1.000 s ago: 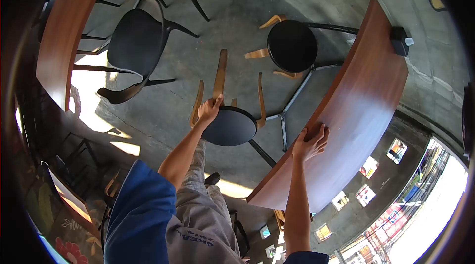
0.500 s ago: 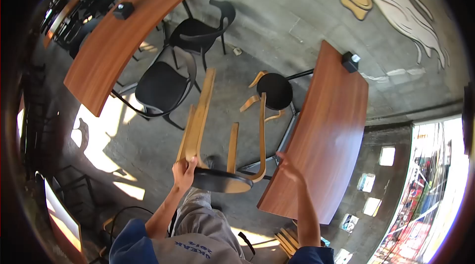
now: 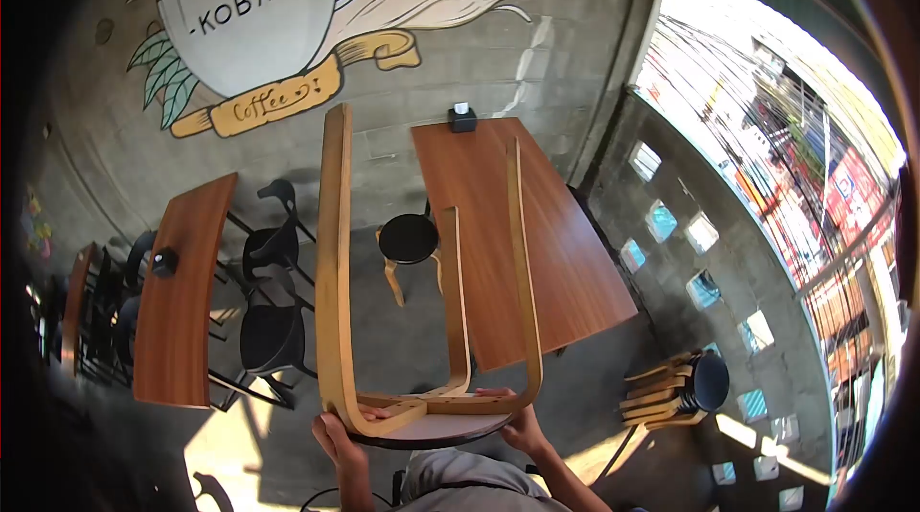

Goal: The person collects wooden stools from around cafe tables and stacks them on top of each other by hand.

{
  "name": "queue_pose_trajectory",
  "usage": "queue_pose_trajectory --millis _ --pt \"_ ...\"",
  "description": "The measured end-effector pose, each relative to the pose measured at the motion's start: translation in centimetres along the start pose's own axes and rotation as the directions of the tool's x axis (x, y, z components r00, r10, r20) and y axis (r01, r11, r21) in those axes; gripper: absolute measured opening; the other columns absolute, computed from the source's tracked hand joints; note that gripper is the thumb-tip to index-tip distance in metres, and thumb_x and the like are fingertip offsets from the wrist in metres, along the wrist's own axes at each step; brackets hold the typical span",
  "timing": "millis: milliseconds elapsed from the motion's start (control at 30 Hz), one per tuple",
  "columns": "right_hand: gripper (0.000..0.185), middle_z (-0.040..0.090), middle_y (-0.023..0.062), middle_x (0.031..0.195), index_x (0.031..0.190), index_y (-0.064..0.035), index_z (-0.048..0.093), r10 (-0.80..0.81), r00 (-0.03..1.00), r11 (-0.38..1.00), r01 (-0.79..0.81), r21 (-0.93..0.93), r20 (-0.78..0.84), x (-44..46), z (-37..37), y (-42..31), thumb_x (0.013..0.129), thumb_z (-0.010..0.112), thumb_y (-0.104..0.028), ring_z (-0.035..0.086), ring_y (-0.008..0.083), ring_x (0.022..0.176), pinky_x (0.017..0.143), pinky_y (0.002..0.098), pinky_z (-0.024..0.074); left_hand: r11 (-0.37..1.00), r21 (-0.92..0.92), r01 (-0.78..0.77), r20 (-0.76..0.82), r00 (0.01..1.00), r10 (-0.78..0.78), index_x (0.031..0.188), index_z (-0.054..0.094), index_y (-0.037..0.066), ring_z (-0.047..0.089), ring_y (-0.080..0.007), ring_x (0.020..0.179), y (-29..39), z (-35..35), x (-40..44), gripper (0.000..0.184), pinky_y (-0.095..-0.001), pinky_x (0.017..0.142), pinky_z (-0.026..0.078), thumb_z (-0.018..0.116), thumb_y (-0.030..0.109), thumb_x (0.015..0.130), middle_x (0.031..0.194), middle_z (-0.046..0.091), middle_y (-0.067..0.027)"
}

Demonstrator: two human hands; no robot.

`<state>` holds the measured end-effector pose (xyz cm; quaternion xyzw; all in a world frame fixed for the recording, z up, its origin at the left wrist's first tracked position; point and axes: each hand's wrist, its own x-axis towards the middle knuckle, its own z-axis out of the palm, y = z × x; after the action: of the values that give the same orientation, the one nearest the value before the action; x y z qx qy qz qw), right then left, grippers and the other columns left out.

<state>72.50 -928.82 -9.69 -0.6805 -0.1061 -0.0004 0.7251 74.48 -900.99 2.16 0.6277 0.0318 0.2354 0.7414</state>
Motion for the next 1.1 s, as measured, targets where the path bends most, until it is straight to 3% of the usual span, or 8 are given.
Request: queue_pose_trajectory --millis 200,300,333,400,533,700,933,1100 --pt "0.036 0.067 0.0174 0.117 0.114 0.0030 0.062 -0.226 0.866 0.962 0.125 -0.244 -0.446 -12.1 -3.6 -1.1 0.079 0.068 0.008 0.063 0.0283 0.116 0.103 0.0408 0.0474 0.945 0.021 -0.326 0.606 0.756 0.247 0.076 0.059 -0.004 0.068 -0.0283 0.067 3.4 7.9 -5.1 0.068 -0.0379 0.067 0.054 0.029 0.048 0.107 0.072 0.069 -0.0194" --pt "0.040 0.068 0.0134 0.115 0.120 0.0018 0.055 -0.139 0.668 0.990 0.101 -0.096 -0.731 -20.1 -3.4 -0.4 0.081 0.057 0.013 0.064 0.0225 0.109 0.099 0.0335 0.0474 0.962 -0.093 -0.257 0.792 0.567 0.228 0.088 0.075 0.000 0.067 -0.0241 0.064 4.6 13.2 -8.3 0.054 -0.0348 0.064 0.051 0.039 0.036 0.103 0.077 0.075 -0.0107" --pt "0.041 0.067 0.0104 0.112 0.123 0.0009 0.050 -0.216 0.573 0.969 0.025 -0.247 -0.791 -22.3 -3.1 -1.3 0.083 0.057 0.011 0.065 0.0190 0.104 0.094 0.0316 0.0489 0.962 -0.127 -0.242 0.850 0.473 0.231 0.089 0.076 0.001 0.061 -0.0193 0.056 4.8 14.7 -9.3 0.045 -0.0322 0.056 0.046 0.044 0.030 0.102 0.074 0.073 -0.0102" --pt "0.021 0.066 0.0001 0.093 0.105 -0.0016 0.063 -0.081 0.436 0.997 0.031 -0.075 -0.896 -27.4 -2.4 -1.4 0.088 0.075 -0.007 0.061 0.0104 0.086 0.079 0.0265 0.0477 0.980 -0.092 -0.179 0.934 0.327 0.147 0.092 0.075 0.003 0.045 -0.0115 0.050 4.9 17.4 -12.1 0.038 -0.0295 0.050 0.034 0.048 0.026 0.102 0.060 0.057 -0.0032" --pt "0.039 0.062 -0.0018 0.091 0.102 -0.0044 0.061 -0.133 0.189 0.989 0.086 -0.118 -0.973 -34.3 -1.5 -2.6 0.088 0.080 -0.035 0.056 0.0080 0.081 0.074 0.0251 0.0444 1.000 0.001 -0.031 0.995 0.104 0.002 0.101 0.068 0.001 0.044 -0.0103 0.058 5.7 22.4 -17.9 0.037 -0.0287 0.055 0.035 0.045 0.030 0.105 0.063 0.050 -0.0024" --pt "0.082 0.064 0.0074 0.118 0.130 0.0035 0.057 -0.111 -0.141 0.985 0.114 -0.128 -0.984 -37.2 0.2 -7.2 0.079 0.080 -0.056 0.057 0.0175 0.112 0.100 0.0323 0.0420 0.977 0.142 0.158 0.981 -0.152 -0.117 0.106 0.062 -0.001 0.054 -0.0119 0.077 2.3 26.2 -23.9 0.035 -0.0292 0.072 0.043 0.046 0.030 0.106 0.081 0.060 -0.0046" --pt "0.049 0.067 0.0034 0.103 0.109 -0.0006 0.065 0.078 -0.361 0.936 0.346 -0.056 -0.929 -40.0 -0.4 -5.6 0.086 0.076 -0.042 0.060 0.0137 0.099 0.092 0.0285 0.0441 0.885 0.358 0.298 0.876 -0.434 -0.208 0.123 0.057 -0.003 0.056 -0.0110 0.097 -1.2 28.5 -28.2 0.034 -0.0250 0.089 0.043 0.050 0.024 0.105 0.104 0.063 -0.0049" --pt "0.044 0.066 0.0015 0.098 0.107 -0.0023 0.065 0.147 -0.442 0.961 0.274 0.022 -0.885 -41.0 -3.8 -4.0 0.092 0.071 -0.043 0.060 0.0126 0.093 0.087 0.0296 0.0470 0.946 0.256 0.196 0.875 -0.463 -0.141 0.125 0.055 -0.005 0.059 -0.0131 0.099 -5.0 32.5 -28.8 0.036 -0.0265 0.089 0.045 0.053 0.025 0.104 0.108 0.066 -0.0105"
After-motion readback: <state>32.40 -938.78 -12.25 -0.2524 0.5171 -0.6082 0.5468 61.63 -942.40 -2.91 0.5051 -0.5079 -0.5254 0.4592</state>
